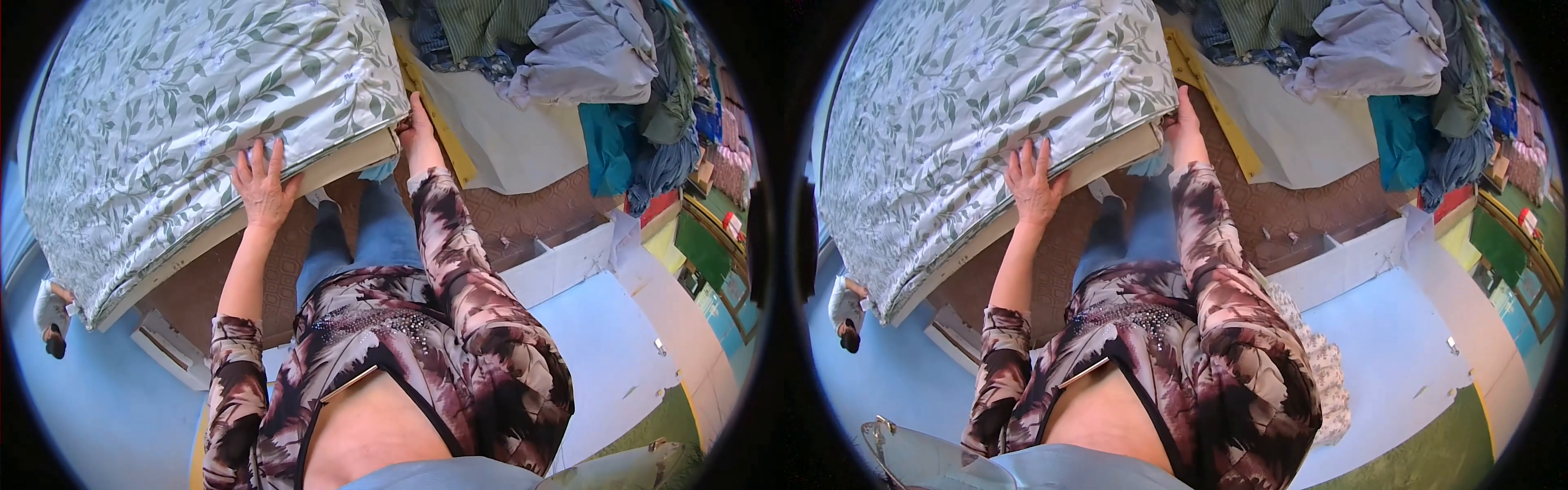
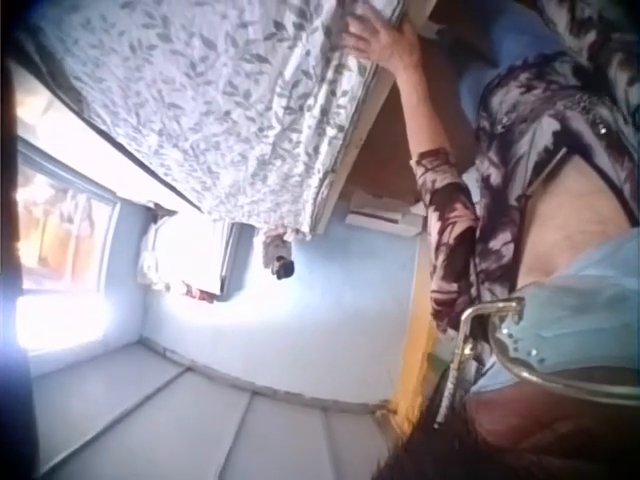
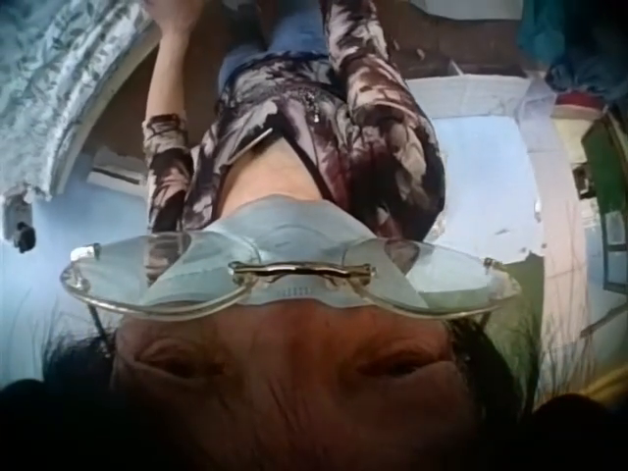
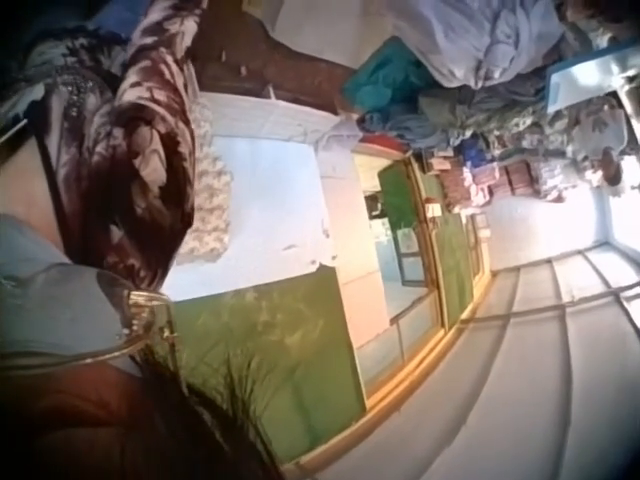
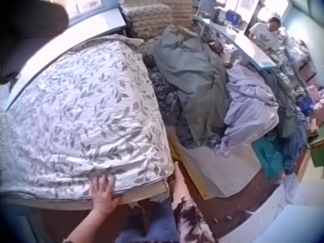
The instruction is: Straightening and aligning a floral patterned duvet cover or large pillowcase on a workbench.
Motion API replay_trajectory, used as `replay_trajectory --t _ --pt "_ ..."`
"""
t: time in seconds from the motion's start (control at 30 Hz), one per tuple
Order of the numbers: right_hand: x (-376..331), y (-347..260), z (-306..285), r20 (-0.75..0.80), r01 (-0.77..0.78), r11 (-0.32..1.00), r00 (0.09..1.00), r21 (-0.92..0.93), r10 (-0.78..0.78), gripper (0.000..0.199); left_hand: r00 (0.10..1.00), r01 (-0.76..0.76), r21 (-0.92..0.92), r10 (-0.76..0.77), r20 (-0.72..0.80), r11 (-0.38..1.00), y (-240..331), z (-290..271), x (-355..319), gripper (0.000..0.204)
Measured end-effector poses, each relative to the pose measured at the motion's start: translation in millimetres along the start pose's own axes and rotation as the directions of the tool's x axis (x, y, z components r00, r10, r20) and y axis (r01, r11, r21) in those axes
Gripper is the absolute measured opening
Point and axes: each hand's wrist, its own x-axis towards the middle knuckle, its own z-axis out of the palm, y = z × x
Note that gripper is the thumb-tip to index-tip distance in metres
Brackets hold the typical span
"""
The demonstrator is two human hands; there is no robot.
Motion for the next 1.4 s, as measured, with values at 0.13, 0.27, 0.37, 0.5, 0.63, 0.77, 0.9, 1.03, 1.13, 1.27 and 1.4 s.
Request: replay_trajectory --t 0.13,0.27,0.37,0.5,0.63,0.77,0.9,1.03,1.13,1.27,1.4 --pt "-21.0 7.5 18.5 0.15 0.029 0.989 0.987 0.143 -0.051 0.043 0.998 0.042 0.004 -0.042 0.036 0.999 13.8 0.2 5.8 0.082" --pt "-38.3 6.1 26.0 0.311 -0.064 0.978 0.95 0.199 -0.002 0.045 0.996 0.086 -0.014 -0.085 0.031 0.996 20.5 1.7 9.1 0.083" --pt "-40.8 4.5 36.0 0.315 -0.187 0.96 0.942 0.208 0.116 0.043 0.991 0.12 0.012 -0.121 0.06 0.993 19.2 -0.3 5.4 0.084" --pt "-10.9 7.6 26.4 0.163 -0.13 0.945 0.983 0.299 0.084 0.041 0.993 0.103 0.011 -0.104 0.054 0.995 24.8 1.8 12.4 0.084" --pt "2.0 -1.7 18.8 0.127 -0.114 0.946 0.989 0.304 0.078 0.043 0.995 0.088 0.023 -0.089 0.053 0.996 26.1 0.0 17.2 0.085" --pt "-9.8 -38.5 31.9 -0.115 0.199 0.96 0.977 0.199 -0.179 0.05 0.99 0.128 0.029 -0.129 0.061 0.991 19.6 0.6 6.0 0.084" --pt "-97.0 -79.1 87.1 -0.174 0.619 0.775 0.756 -0.124 -0.632 0.038 0.989 0.144 -0.013 -0.143 0.049 0.99 18.0 -12.3 3.8 0.085" --pt "-163.9 -102.6 125.3 -0.182 0.718 0.682 0.659 -0.138 -0.73 0.026 0.984 0.174 -0.025 -0.175 -0.043 0.984 3.9 -11.7 1.5 0.082" --pt "-185.9 -108.2 151.4 -0.041 0.768 0.615 0.619 -0.177 -0.784 0.023 0.957 0.237 -0.041 -0.241 -0.16 0.971 -54.2 10.6 -34.4 0.068" --pt "-207.9 -112.5 207.4 -0.017 0.88 0.42 0.427 -0.222 -0.904 0.022 0.929 0.34 -0.042 -0.343 -0.14 0.939 -128.6 -21.3 -68.5 0.04" --pt "-217.5 -106.7 320.4 0.12 0.968 0.224 0.237 -0.115 -0.964 0.037 0.9 0.387 -0.458 -0.436 -0.001 0.8 -181.8 -79.4 -43.3 0.027"
